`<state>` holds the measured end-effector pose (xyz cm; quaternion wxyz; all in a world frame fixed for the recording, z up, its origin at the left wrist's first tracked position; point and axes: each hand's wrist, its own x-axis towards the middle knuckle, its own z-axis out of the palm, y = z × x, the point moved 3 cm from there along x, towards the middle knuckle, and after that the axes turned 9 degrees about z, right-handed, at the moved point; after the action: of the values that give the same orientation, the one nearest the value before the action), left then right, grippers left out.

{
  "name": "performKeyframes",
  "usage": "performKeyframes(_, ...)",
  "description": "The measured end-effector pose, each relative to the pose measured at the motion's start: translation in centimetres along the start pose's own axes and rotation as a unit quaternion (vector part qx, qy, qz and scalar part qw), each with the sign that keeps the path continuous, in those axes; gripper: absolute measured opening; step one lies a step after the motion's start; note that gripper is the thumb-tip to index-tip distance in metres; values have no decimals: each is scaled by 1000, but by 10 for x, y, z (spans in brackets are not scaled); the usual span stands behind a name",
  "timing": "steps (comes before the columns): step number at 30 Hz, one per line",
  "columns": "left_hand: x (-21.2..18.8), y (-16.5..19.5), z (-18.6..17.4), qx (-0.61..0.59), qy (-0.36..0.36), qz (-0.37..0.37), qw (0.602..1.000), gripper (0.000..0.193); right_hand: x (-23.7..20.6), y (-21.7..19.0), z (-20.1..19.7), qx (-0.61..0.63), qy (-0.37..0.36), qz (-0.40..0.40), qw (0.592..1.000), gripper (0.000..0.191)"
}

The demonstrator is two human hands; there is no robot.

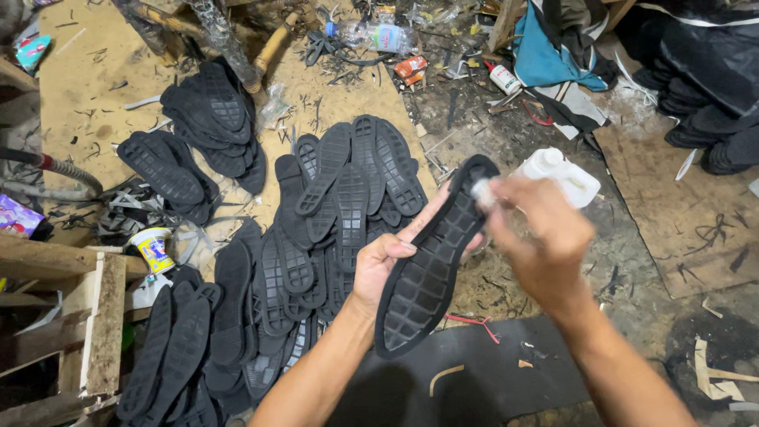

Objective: The person repeatedly picks up black shoe soles from a pile, applies a liquid from a small container using a white applicator to the sole surface, and returns each sole to the pile. The process is repeated for multiple soles in a continuous cycle.

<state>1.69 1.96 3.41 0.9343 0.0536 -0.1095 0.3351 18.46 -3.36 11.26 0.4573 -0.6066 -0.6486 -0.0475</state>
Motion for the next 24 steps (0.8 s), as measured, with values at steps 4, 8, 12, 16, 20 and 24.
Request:
performKeyframes(4, 0, 8, -8, 35, 32, 28, 999, 95, -39, -40, 21, 77, -117, -93, 986, 31)
performKeyframes(8, 5, 12, -30, 52, 57, 54, 996, 76, -53, -46, 27, 150, -166, -83, 971, 34)
performKeyframes(12, -1, 8, -56, -35, 78, 68, 994, 56, -17, -3, 36, 45, -88, -2, 995, 31)
performKeyframes(16, -1, 8, -65, -6, 89, 37, 995, 55, -20, -6, 40, 57, -88, 0, 994, 29)
performKeyframes(20, 1, 13, -64, -4, 195, 52, 979, 58, -59, -53, 41, 170, -184, -89, 964, 30)
performKeyframes(24, -2, 9, -54, -33, 89, 6, 995, 56, -46, -37, 42, 157, -162, -65, 972, 28)
